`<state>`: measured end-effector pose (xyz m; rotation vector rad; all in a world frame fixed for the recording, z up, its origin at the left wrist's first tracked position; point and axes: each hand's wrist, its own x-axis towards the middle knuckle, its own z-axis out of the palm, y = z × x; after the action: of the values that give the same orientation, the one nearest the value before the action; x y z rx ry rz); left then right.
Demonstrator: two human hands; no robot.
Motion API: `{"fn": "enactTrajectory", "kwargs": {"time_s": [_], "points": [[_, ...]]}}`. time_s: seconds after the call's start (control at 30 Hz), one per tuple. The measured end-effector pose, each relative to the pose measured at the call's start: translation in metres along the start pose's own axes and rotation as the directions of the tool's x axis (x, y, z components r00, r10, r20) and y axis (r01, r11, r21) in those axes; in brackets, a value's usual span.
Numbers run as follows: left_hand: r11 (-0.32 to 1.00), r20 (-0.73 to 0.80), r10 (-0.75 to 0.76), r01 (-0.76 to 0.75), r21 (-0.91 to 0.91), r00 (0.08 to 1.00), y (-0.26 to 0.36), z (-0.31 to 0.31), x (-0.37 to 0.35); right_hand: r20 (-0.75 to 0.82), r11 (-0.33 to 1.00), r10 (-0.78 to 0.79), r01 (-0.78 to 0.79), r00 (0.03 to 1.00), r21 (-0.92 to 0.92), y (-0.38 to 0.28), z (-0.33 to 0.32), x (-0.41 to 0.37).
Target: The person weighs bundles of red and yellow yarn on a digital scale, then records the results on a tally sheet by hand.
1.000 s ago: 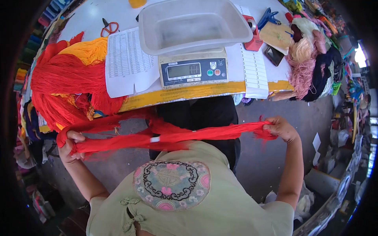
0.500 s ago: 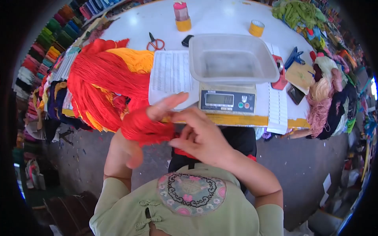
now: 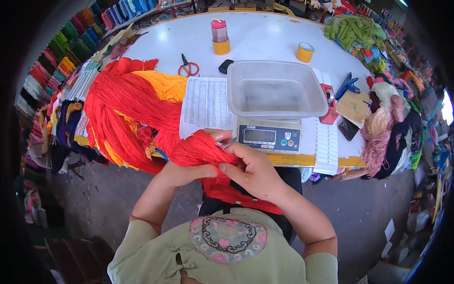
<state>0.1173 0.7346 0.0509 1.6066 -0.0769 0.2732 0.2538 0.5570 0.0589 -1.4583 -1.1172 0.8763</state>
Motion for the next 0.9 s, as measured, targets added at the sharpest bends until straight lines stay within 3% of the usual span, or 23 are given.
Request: {"fn": "enactTrajectory", "kwargs": {"time_s": [0.1,0.17,0.27,0.33,0.37,0.4,0.47,0.5,0.57,0.67,0.7,0.73,0.8,0.9], "points": [[0.996,-0.095,-0.061,0.067,0.058,0.994,0.002,0.014,0.003,-0.088,0.966,-0.128,0.104,0.988,-0.238,-0.002,-0.003,-0.003],[0.992,-0.063,0.015,-0.007,0.123,0.998,0.001,0.017,0.005,-0.112,0.996,-0.045,0.052,0.993,0.067,-0.004,-0.007,-0.002],[0.998,-0.023,0.057,-0.057,-0.020,0.998,0.009,0.021,0.011,-0.072,0.904,0.089,-0.050,0.993,0.424,-0.005,-0.014,-0.002],[0.979,-0.046,-0.006,-0.004,-0.206,0.999,-0.013,0.016,0.005,0.007,0.836,0.173,-0.150,0.985,0.528,0.002,-0.022,-0.001],[0.955,-0.052,-0.037,0.020,-0.295,0.998,-0.017,0.015,0.004,0.041,0.832,0.197,-0.188,0.980,0.522,0.009,-0.019,0.001],[0.926,-0.028,-0.117,0.099,-0.365,0.993,-0.018,0.015,0.002,0.041,0.909,0.105,-0.113,0.994,0.401,0.012,-0.016,-0.001],[0.847,0.070,-0.303,0.302,-0.437,0.951,-0.008,0.017,-0.001,0.080,0.988,-0.071,0.059,0.994,0.141,0.010,-0.009,-0.001],[0.796,0.136,-0.406,0.423,-0.432,0.904,0.001,0.017,-0.003,0.130,0.991,-0.075,0.089,0.989,-0.104,0.012,-0.022,-0.007],[0.902,0.231,-0.315,0.366,-0.228,0.921,-0.002,-0.006,-0.026,0.084,0.994,0.109,-0.106,0.991,-0.032,0.002,-0.050,-0.032],[0.854,-0.076,-0.138,0.080,-0.514,0.987,-0.010,-0.080,-0.094,-0.044,0.946,0.324,-0.324,0.945,0.011,0.010,-0.103,-0.092],[0.574,-0.244,-0.235,-0.069,-0.816,0.941,-0.016,-0.105,-0.121,-0.079,0.916,0.401,-0.399,0.913,0.038,0.022,-0.119,-0.116],[0.613,-0.455,-0.192,-0.256,-0.747,0.870,0.011,-0.118,-0.122,-0.122,0.877,0.480,-0.474,0.869,0.074,0.037,-0.134,-0.138],[0.669,-0.607,-0.283,-0.301,-0.680,0.742,0.032,-0.158,-0.146,-0.223,0.800,0.600,-0.581,0.768,0.153,0.066,-0.159,-0.172],[0.681,-0.631,-0.354,-0.272,-0.680,0.691,0.032,-0.207,-0.179,-0.345,0.707,0.701,-0.672,0.624,0.221,0.104,-0.191,-0.214]]}}
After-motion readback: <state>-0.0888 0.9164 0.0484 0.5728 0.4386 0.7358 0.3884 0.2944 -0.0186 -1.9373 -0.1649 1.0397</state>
